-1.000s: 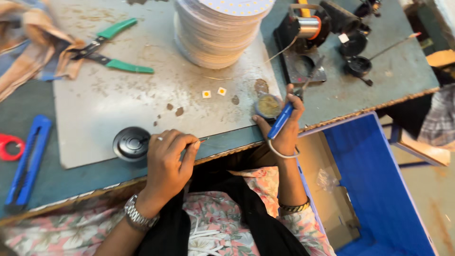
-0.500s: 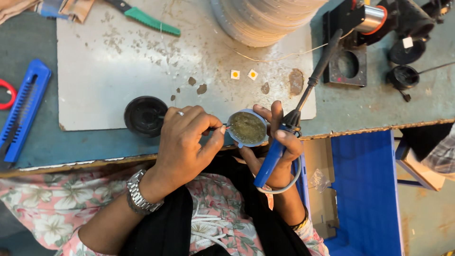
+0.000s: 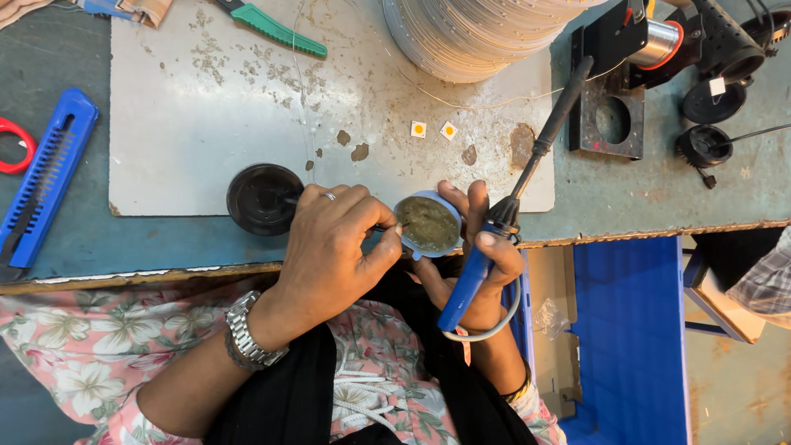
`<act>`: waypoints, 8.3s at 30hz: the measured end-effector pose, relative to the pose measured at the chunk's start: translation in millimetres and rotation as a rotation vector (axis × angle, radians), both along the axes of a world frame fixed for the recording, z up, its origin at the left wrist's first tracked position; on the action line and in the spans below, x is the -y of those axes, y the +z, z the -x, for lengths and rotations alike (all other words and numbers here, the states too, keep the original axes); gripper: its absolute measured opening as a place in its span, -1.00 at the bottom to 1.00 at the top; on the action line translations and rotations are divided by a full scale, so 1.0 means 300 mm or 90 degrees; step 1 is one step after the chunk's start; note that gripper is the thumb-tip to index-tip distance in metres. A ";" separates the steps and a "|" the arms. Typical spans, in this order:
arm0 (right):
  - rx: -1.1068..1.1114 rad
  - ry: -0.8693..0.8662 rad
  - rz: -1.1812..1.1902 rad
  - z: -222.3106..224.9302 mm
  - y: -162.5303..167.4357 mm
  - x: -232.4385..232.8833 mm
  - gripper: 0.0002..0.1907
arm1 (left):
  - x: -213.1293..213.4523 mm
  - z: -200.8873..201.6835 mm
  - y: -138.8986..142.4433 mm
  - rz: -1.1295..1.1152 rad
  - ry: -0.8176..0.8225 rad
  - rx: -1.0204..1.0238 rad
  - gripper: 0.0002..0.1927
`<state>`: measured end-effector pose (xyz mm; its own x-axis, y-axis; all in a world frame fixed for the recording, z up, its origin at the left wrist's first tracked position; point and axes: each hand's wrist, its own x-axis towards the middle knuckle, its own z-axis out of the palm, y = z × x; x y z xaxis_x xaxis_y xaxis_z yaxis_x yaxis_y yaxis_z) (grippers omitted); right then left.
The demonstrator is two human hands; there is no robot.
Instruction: The person uses a soldering iron to attach wires to small electronic components on a workbench. They repeatedly dip the iron into a small container, likely for flux or cleaning, and then apply it to the component leads.
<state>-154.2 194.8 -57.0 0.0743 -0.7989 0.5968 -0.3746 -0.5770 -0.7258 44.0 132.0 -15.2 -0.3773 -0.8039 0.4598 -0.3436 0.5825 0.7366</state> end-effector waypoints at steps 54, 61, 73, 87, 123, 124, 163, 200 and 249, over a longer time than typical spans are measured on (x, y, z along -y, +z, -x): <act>-0.067 -0.021 0.038 -0.050 0.069 -0.008 -0.05 | 0.033 -0.026 -0.014 -0.042 -0.041 -0.148 -0.85; -0.058 -0.010 0.036 -0.052 0.059 -0.008 -0.06 | 0.033 -0.023 -0.021 -0.038 -0.039 -0.143 -0.86; -0.037 -0.002 0.020 -0.058 0.041 -0.020 -0.07 | 0.024 -0.028 -0.026 -0.034 -0.026 -0.150 -0.84; -0.050 -0.105 0.050 0.072 -0.027 0.002 -0.02 | 0.020 -0.035 -0.043 -0.072 -0.043 -0.200 -0.89; -0.204 0.016 -0.054 0.098 0.000 0.118 -0.55 | 0.017 -0.087 -0.086 0.009 -0.021 -0.042 -0.90; -0.160 0.001 -0.049 0.103 -0.012 0.104 -0.53 | 0.015 -0.085 -0.085 0.011 -0.026 -0.042 -0.90; -0.190 -0.152 0.027 -0.119 -0.045 0.065 -0.39 | 0.017 -0.082 -0.115 0.154 -0.062 0.133 -0.86; 0.236 -0.253 0.064 0.233 0.055 -0.078 -0.65 | 0.019 -0.067 -0.116 0.242 -0.005 0.222 -0.86; -0.156 -0.129 -0.201 0.075 0.355 0.047 -0.89 | 0.022 -0.070 -0.113 0.233 -0.001 0.216 -0.95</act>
